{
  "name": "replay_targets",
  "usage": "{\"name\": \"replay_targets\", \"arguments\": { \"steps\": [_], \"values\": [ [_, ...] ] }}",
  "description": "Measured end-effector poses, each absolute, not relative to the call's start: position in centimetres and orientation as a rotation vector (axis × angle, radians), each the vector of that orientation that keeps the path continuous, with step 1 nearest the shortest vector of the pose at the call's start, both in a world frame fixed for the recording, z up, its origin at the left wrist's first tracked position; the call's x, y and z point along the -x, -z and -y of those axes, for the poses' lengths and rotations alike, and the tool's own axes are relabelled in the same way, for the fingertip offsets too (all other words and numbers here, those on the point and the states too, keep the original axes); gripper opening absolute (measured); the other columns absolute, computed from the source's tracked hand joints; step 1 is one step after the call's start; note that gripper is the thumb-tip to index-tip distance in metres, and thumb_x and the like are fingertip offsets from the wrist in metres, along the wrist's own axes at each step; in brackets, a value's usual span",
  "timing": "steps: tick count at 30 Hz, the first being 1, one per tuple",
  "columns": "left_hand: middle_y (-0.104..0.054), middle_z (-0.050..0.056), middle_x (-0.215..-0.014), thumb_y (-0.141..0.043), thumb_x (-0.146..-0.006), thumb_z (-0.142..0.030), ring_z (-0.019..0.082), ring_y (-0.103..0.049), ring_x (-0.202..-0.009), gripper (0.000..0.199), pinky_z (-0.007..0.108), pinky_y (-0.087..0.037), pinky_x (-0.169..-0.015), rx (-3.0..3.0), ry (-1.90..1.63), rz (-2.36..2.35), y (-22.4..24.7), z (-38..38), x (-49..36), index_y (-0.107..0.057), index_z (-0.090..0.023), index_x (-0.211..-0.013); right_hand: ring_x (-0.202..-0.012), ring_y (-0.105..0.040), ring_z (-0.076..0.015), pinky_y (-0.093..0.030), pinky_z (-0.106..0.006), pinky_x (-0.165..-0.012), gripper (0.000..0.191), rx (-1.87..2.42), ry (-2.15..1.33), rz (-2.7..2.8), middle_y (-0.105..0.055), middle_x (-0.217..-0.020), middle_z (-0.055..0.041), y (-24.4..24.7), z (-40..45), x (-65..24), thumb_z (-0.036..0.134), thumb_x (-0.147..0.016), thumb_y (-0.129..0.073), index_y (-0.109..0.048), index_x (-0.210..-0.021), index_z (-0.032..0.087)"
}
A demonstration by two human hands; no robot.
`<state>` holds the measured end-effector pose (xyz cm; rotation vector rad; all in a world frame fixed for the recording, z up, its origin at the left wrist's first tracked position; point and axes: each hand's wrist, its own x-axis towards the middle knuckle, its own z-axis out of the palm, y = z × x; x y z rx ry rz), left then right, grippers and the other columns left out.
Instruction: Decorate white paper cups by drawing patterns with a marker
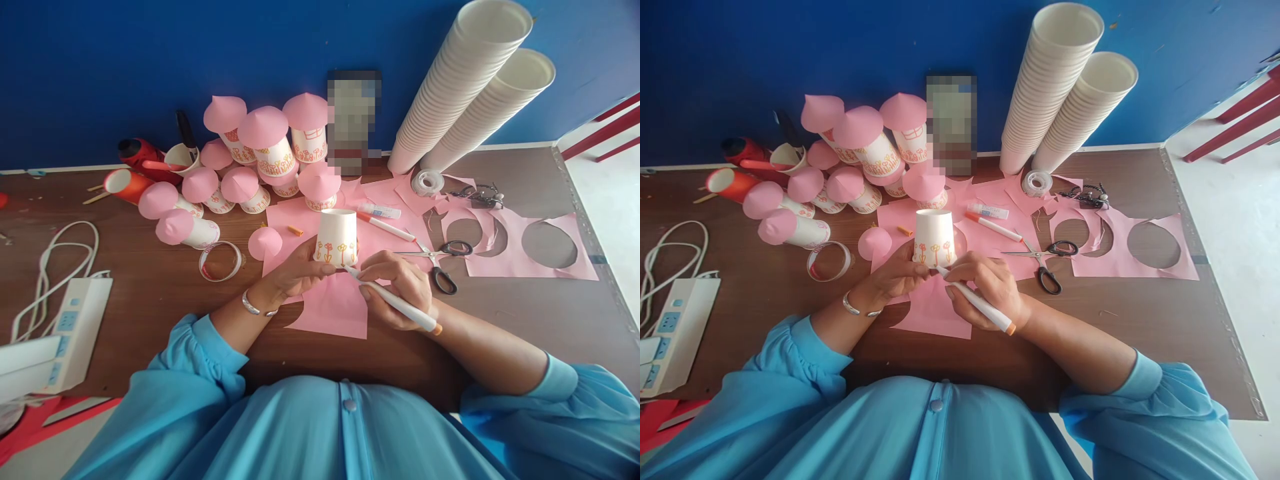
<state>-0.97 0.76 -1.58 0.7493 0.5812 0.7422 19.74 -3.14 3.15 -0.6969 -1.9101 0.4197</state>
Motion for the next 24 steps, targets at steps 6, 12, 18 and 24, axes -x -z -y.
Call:
{"name": "replay_targets", "arguments": {
  "steps": [6, 12, 18, 24],
  "values": [
    [-0.075, 0.005, -0.095, -0.087, -0.069, -0.020, 0.016, -0.069, -0.084, 0.042, 0.027, -0.052, -0.075, -0.714, -0.741, -0.581, 1.54, -0.74, 1.06, -0.072, -0.017, -0.108, -0.065, -0.068, -0.0156, -0.054, -0.024, -0.053, 0.023, 0.695, -0.364, 1.932, -0.067, -0.078, -0.0029, -3.14, 3.03, -19.70, 0.008, -0.084, -0.060, -0.058, -0.104, 0.020],
    [-0.076, 0.008, -0.104, -0.086, -0.071, -0.022, 0.022, -0.072, -0.097, 0.044, 0.033, -0.054, -0.086, -0.729, -0.724, -0.584, 1.59, -0.82, 1.15, -0.070, -0.017, -0.112, -0.065, -0.067, -0.0157, -0.054, -0.025, -0.053, 0.021, 0.703, -0.362, 1.928, -0.067, -0.078, -0.0042, -3.11, 2.96, -19.73, 0.009, -0.085, -0.059, -0.057, -0.104, 0.019],
    [-0.076, 0.010, -0.107, -0.085, -0.072, -0.024, 0.025, -0.071, -0.103, 0.043, 0.034, -0.054, -0.088, -0.752, -0.712, -0.562, 1.35, -0.82, 1.04, -0.070, -0.017, -0.112, -0.066, -0.068, -0.0152, -0.054, -0.024, -0.054, 0.020, 0.718, -0.351, 1.940, -0.066, -0.079, -0.0049, -3.08, 2.96, -19.77, 0.008, -0.085, -0.060, -0.057, -0.102, 0.018],
    [-0.076, 0.008, -0.108, -0.082, -0.074, -0.022, 0.022, -0.072, -0.103, 0.042, 0.031, -0.055, -0.086, -0.764, -0.715, -0.527, 1.34, -0.79, 1.05, -0.071, -0.018, -0.114, -0.067, -0.068, -0.0156, -0.055, -0.026, -0.054, 0.019, 0.738, -0.368, 1.948, -0.067, -0.081, -0.0040, -3.15, 2.92, -19.82, 0.010, -0.087, -0.059, -0.057, -0.104, 0.020]
  ]
}}
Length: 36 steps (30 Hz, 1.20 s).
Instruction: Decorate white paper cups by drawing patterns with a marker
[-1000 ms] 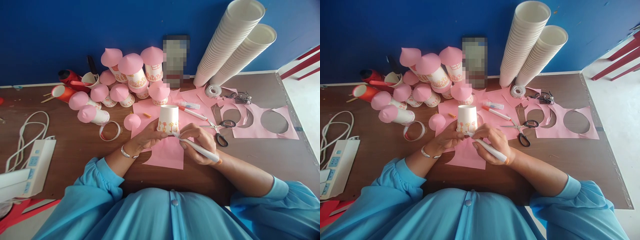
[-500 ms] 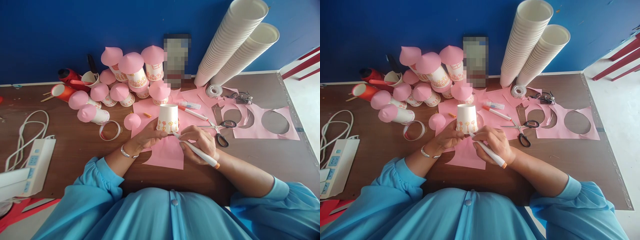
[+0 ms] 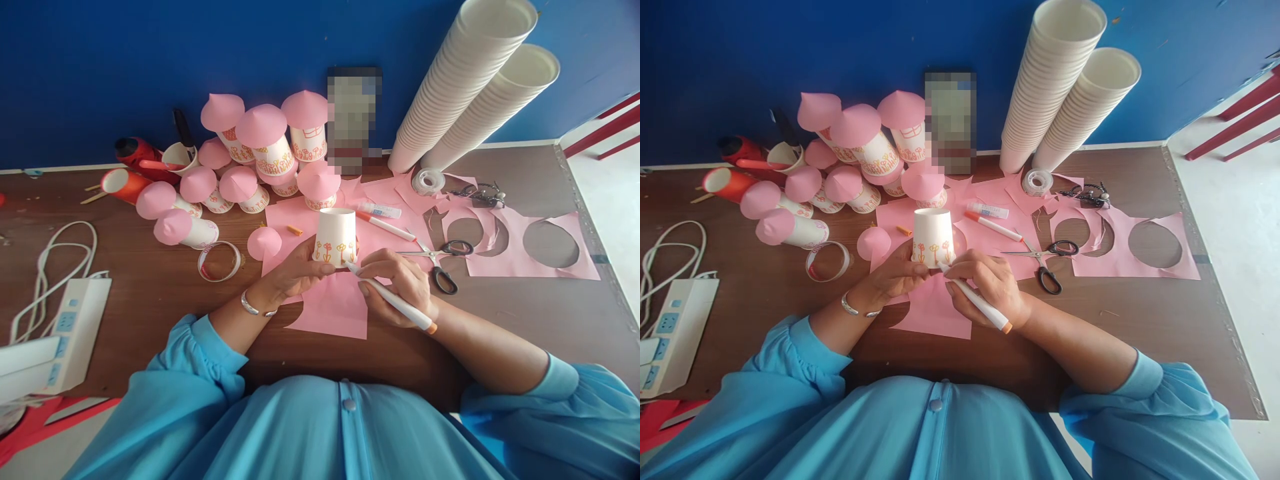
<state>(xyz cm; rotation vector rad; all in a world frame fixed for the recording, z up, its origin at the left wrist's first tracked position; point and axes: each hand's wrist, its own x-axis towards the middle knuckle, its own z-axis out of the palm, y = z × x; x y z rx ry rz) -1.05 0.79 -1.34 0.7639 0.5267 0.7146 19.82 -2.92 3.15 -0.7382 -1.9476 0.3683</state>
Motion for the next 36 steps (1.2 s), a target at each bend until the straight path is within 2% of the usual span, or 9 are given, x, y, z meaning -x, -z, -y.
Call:
{"name": "replay_targets", "arguments": {
  "steps": [13, 20, 29, 36],
  "values": [
    [-0.075, 0.010, -0.113, -0.084, -0.071, -0.023, 0.030, -0.068, -0.117, 0.047, 0.044, -0.054, -0.101, -0.744, -0.710, -0.581, 0.97, -0.81, 0.88, -0.070, -0.018, -0.115, -0.066, -0.068, -0.0178, -0.055, -0.029, -0.053, 0.026, 0.810, -0.332, 1.934, -0.066, -0.079, -0.0020, -3.18, 2.99, -19.88, 0.008, -0.085, -0.058, -0.057, -0.106, 0.023],
    [-0.076, 0.009, -0.111, -0.083, -0.072, -0.021, 0.027, -0.070, -0.111, 0.045, 0.041, -0.055, -0.099, -0.739, -0.722, -0.575, 0.95, -0.84, 0.86, -0.070, -0.018, -0.115, -0.063, -0.066, -0.0162, -0.052, -0.027, -0.053, 0.021, 0.798, -0.345, 1.953, -0.065, -0.076, -0.0022, -3.25, 3.04, -19.78, 0.008, -0.085, -0.057, -0.056, -0.102, 0.021],
    [-0.076, 0.009, -0.104, -0.084, -0.071, -0.021, 0.025, -0.072, -0.103, 0.043, 0.034, -0.056, -0.087, -0.738, -0.733, -0.592, 1.04, -0.87, 0.93, -0.071, -0.017, -0.112, -0.063, -0.066, -0.0153, -0.052, -0.025, -0.054, 0.020, 0.770, -0.372, 1.944, -0.067, -0.078, -0.0016, -3.10, 3.03, -19.66, 0.010, -0.084, -0.057, -0.057, -0.101, 0.022],
    [-0.076, 0.009, -0.103, -0.085, -0.071, -0.023, 0.025, -0.072, -0.102, 0.042, 0.034, -0.056, -0.087, -0.748, -0.729, -0.594, 0.76, -0.91, 0.84, -0.071, -0.017, -0.111, -0.064, -0.066, -0.0151, -0.052, -0.025, -0.054, 0.019, 0.749, -0.374, 1.939, -0.065, -0.077, -0.0022, -3.01, 3.03, -19.64, 0.010, -0.085, -0.057, -0.057, -0.100, 0.021]
  ]
}}
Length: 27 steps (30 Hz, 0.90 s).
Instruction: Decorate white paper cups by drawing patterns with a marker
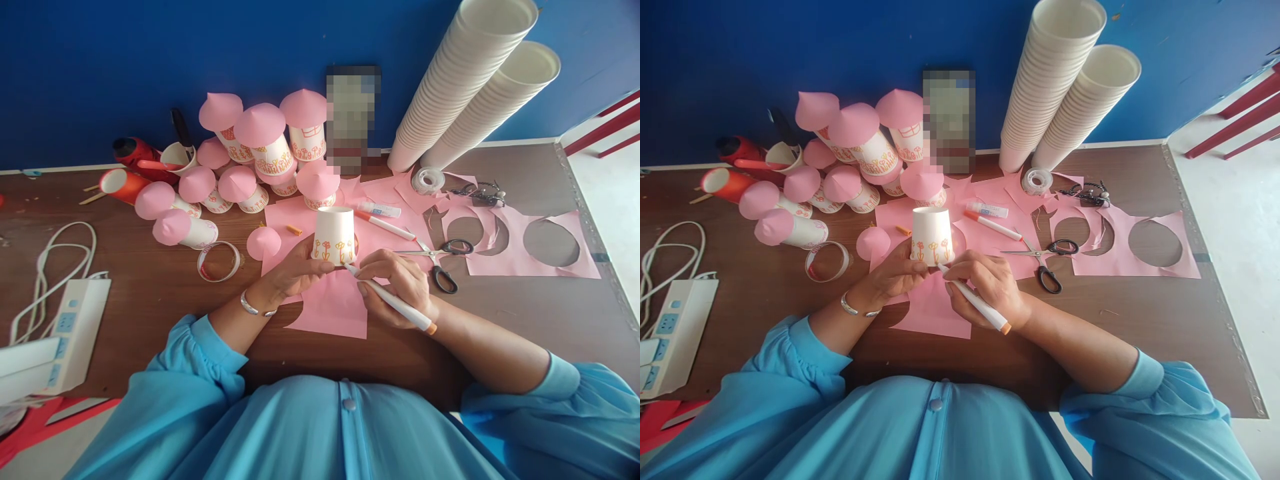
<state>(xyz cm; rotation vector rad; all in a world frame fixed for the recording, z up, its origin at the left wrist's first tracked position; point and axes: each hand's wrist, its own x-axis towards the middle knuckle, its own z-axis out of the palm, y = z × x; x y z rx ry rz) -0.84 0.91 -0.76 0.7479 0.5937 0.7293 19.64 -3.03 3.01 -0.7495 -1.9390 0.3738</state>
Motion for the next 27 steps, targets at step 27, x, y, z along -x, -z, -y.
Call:
{"name": "replay_targets", "arguments": {
  "steps": [27],
  "values": [
    [-0.074, 0.008, -0.111, -0.082, -0.077, -0.024, 0.022, -0.070, -0.102, 0.042, 0.032, -0.052, -0.089, -0.809, -0.664, -0.517, 1.26, -0.91, 0.90, -0.069, -0.020, -0.117, -0.067, -0.067, -0.0154, -0.054, -0.026, -0.055, 0.018, 0.762, -0.356, 1.964, -0.066, -0.079, -0.0027, -3.26, 2.95, -19.70, 0.010, -0.087, -0.058, -0.055, -0.101, 0.022]
  ]
}}
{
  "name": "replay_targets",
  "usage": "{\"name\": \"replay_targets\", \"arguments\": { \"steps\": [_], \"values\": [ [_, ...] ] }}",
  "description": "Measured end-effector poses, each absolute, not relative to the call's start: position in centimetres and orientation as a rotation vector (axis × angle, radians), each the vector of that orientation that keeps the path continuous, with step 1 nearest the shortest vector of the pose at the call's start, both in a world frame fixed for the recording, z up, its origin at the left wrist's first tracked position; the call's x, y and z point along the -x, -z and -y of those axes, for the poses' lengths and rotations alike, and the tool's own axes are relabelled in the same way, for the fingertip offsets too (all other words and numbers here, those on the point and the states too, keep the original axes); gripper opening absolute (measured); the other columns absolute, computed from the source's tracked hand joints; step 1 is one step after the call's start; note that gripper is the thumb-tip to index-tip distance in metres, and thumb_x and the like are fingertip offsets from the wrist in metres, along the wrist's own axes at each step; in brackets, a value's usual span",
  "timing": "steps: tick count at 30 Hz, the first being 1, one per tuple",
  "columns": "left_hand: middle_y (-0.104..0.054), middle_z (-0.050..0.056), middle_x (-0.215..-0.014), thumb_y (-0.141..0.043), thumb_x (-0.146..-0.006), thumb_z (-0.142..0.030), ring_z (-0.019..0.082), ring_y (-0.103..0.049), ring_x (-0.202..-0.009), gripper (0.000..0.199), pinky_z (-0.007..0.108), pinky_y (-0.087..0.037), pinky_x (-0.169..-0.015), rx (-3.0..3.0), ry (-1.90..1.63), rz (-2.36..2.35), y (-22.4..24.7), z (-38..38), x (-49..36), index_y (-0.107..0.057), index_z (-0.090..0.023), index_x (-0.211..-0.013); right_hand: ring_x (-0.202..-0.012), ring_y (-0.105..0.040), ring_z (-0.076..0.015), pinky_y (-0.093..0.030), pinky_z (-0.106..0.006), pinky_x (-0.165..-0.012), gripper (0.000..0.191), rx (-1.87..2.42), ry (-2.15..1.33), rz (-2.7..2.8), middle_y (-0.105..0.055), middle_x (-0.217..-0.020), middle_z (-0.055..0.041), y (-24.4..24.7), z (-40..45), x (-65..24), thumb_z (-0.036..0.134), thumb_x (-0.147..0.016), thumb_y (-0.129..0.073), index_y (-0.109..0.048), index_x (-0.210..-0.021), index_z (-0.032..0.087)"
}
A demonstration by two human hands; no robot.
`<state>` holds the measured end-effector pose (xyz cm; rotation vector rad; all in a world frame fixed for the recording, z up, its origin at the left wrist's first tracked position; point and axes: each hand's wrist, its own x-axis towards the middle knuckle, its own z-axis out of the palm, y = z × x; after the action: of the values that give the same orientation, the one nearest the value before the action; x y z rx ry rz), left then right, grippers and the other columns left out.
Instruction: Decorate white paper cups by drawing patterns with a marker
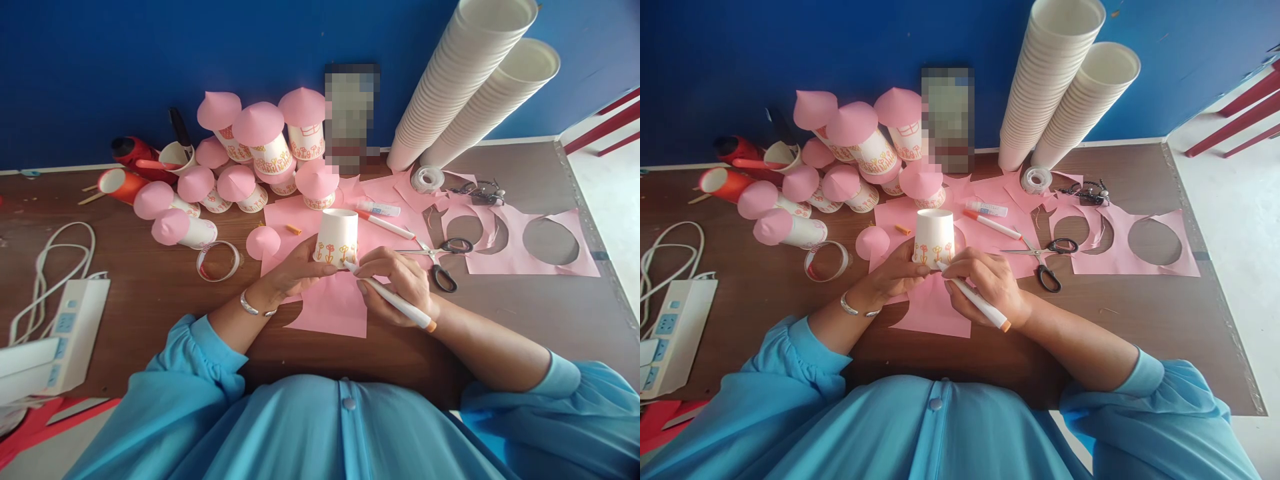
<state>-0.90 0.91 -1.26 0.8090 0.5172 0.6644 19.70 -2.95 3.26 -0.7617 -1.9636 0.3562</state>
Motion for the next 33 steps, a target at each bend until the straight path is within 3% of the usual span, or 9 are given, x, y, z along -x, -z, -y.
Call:
{"name": "replay_targets", "arguments": {
  "steps": [19, 33],
  "values": [
    [-0.076, 0.006, -0.103, -0.082, -0.076, -0.022, 0.019, -0.070, -0.093, 0.040, 0.032, -0.054, -0.089, -0.806, -0.688, -0.523, 1.09, -0.99, 0.87, -0.071, -0.019, -0.114, -0.061, -0.063, -0.0131, -0.048, -0.024, -0.053, 0.016, 0.767, -0.397, 1.977, -0.064, -0.072, 0.0009, -3.29, 3.01, -19.76, 0.009, -0.085, -0.056, -0.054, -0.094, 0.022],
    [-0.074, 0.010, -0.116, -0.083, -0.074, -0.024, 0.026, -0.070, -0.108, 0.049, 0.041, -0.055, -0.096, -0.735, -0.717, -0.559, 0.79, -0.84, 0.84, -0.067, -0.019, -0.120, -0.071, -0.064, -0.0181, -0.054, -0.031, -0.060, 0.018, 0.718, -0.607, 1.802, -0.063, -0.076, -0.0027, -3.39, 2.99, -20.06, 0.011, -0.087, -0.058, -0.058, -0.102, 0.021]
  ]
}}
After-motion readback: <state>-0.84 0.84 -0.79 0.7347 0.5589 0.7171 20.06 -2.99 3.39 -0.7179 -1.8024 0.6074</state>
